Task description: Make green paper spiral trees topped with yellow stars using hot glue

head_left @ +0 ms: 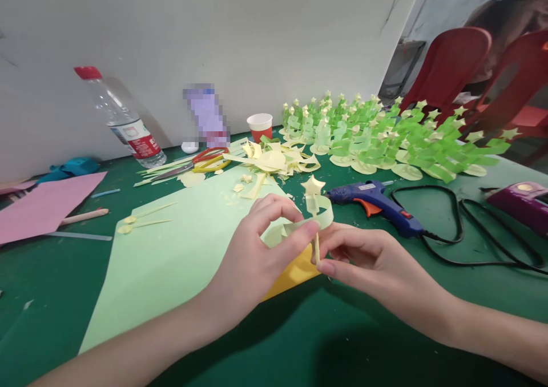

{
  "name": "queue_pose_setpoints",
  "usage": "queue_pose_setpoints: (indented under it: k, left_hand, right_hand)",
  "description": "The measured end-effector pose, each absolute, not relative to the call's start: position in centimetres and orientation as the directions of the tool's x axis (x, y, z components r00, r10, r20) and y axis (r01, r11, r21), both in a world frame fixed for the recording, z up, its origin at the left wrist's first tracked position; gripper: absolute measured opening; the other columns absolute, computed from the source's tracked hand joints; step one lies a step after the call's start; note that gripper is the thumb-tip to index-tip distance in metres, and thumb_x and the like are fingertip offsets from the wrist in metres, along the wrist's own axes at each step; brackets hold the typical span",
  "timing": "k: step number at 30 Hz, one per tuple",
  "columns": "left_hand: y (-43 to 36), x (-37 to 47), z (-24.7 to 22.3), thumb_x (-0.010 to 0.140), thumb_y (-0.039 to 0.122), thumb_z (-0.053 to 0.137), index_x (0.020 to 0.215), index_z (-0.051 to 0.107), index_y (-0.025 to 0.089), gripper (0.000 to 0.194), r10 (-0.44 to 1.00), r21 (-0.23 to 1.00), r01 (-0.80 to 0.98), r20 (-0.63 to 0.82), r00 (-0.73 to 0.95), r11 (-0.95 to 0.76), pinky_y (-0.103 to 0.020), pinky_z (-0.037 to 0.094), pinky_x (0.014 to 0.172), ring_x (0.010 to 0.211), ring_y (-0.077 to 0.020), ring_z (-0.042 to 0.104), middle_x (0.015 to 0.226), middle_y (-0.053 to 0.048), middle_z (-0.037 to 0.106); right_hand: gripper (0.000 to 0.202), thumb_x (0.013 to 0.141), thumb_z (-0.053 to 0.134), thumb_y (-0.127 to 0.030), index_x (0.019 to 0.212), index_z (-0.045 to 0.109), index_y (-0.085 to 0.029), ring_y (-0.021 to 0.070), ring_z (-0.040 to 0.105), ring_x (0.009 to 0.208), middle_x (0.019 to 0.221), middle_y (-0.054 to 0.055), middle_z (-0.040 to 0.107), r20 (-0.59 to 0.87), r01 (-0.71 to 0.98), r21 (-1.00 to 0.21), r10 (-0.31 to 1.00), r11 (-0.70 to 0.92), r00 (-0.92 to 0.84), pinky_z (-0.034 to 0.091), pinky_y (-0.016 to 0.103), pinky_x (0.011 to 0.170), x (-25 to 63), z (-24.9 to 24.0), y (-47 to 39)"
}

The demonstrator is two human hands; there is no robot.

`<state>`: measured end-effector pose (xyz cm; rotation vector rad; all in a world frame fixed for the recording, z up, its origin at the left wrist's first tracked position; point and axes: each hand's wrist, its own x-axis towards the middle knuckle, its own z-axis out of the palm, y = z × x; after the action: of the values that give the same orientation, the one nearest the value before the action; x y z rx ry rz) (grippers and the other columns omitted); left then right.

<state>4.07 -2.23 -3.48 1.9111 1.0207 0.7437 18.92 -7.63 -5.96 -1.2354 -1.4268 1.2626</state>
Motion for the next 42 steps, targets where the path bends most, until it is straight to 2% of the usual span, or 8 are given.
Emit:
queue_pose_setpoints:
  k: [13,17,20,22,25,31,36,42]
  left_hand:
    - [-2.2,4.0,-4.0,0.077,0.036,0.051,0.074,0.047,0.021,0.015,0.869,0.900,0.328,0.100,0.485,-0.287,-0.026,0.036,0.082,0.089,-0.0147,0.048,0.085,0.002,0.052]
    - [-2.0,3.8,-4.3,0.074,0.045,0.054,0.091,0.048,0.024,0.028,0.865,0.940,0.239,0.098,0.492,-0.242,-0.028,0.034,0.089,0.101,-0.0165,0.045,0.101,0.001,0.051]
    - [-1.7,3.7,-4.7,0.080,0.049,0.041,0.097,0.048,0.027,0.028,0.877,0.960,0.182,0.105,0.469,-0.212,-0.027,0.034,0.090,0.107,-0.0154,0.042,0.106,0.002,0.049]
    - [-1.4,3.7,-4.9,0.084,0.046,0.037,0.091,0.051,0.028,0.025,0.885,0.962,0.197,0.083,0.459,-0.192,-0.027,0.035,0.087,0.103,-0.0146,0.044,0.101,0.003,0.052]
    - [-1.1,3.7,-5.2,0.080,0.042,0.048,0.086,0.053,0.026,0.017,0.883,0.956,0.222,0.067,0.464,-0.190,-0.027,0.036,0.086,0.101,-0.0149,0.047,0.098,0.004,0.055]
    - [-1.0,4.0,-5.3,0.073,0.039,0.058,0.089,0.052,0.023,0.023,0.875,0.978,0.181,0.007,0.484,-0.108,-0.027,0.041,0.080,0.089,-0.0139,0.054,0.087,0.002,0.059]
    - [-1.4,4.1,-5.2,0.072,0.030,0.061,0.065,0.056,0.018,0.015,0.813,0.980,0.166,-0.005,0.583,-0.114,-0.023,0.043,0.072,0.075,-0.0115,0.055,0.072,0.003,0.058]
    - [-2.0,4.2,-5.6,0.074,0.025,0.059,0.078,0.059,0.022,0.004,0.790,0.999,0.046,-0.009,0.613,-0.024,-0.014,0.042,0.052,0.054,-0.0041,0.047,0.064,0.007,0.051]
  right_hand:
    - [0.014,0.073,0.056,-0.030,0.064,0.055,-0.019,0.0110,0.044,0.064,0.070,0.000,0.052,-0.027,0.176,-0.984,0.989,-0.002,-0.143,0.037,0.023,0.057,18.7,-5.9,-7.5]
    - [0.016,0.073,0.057,-0.032,0.065,0.056,-0.019,0.0110,0.045,0.064,0.071,0.000,0.053,-0.044,0.115,-0.993,0.990,-0.028,-0.135,0.037,0.023,0.058,19.0,-5.8,-7.5]
    - [0.014,0.071,0.060,-0.032,0.065,0.058,-0.020,0.0101,0.046,0.065,0.071,-0.001,0.053,-0.054,0.003,-0.999,0.994,-0.054,-0.097,0.039,0.022,0.059,19.4,-5.7,-7.3]
    - [0.011,0.070,0.062,-0.031,0.066,0.059,-0.021,0.0102,0.048,0.068,0.071,-0.002,0.054,-0.070,-0.081,-0.994,0.995,-0.075,-0.067,0.040,0.021,0.061,19.7,-5.6,-7.2]
    - [0.010,0.069,0.065,-0.031,0.065,0.061,-0.022,0.0095,0.049,0.070,0.072,-0.002,0.054,-0.087,-0.152,-0.984,0.996,-0.091,-0.033,0.040,0.019,0.063,19.9,-5.6,-7.1]
    - [0.007,0.068,0.066,-0.029,0.065,0.063,-0.023,0.0084,0.048,0.069,0.071,-0.003,0.054,-0.116,-0.223,-0.968,0.993,-0.118,-0.018,0.040,0.018,0.064,20.0,-5.7,-7.0]
    - [0.010,0.067,0.067,-0.032,0.064,0.063,-0.023,0.0080,0.045,0.067,0.068,-0.003,0.052,-0.129,-0.206,-0.971,0.991,-0.121,0.023,0.037,0.018,0.061,20.0,-5.8,-6.9]
    - [0.012,0.063,0.068,-0.034,0.063,0.064,-0.023,0.0093,0.042,0.065,0.067,-0.002,0.050,-0.158,-0.112,-0.982,0.986,-0.151,0.057,0.034,0.021,0.058,19.9,-5.9,-6.7]
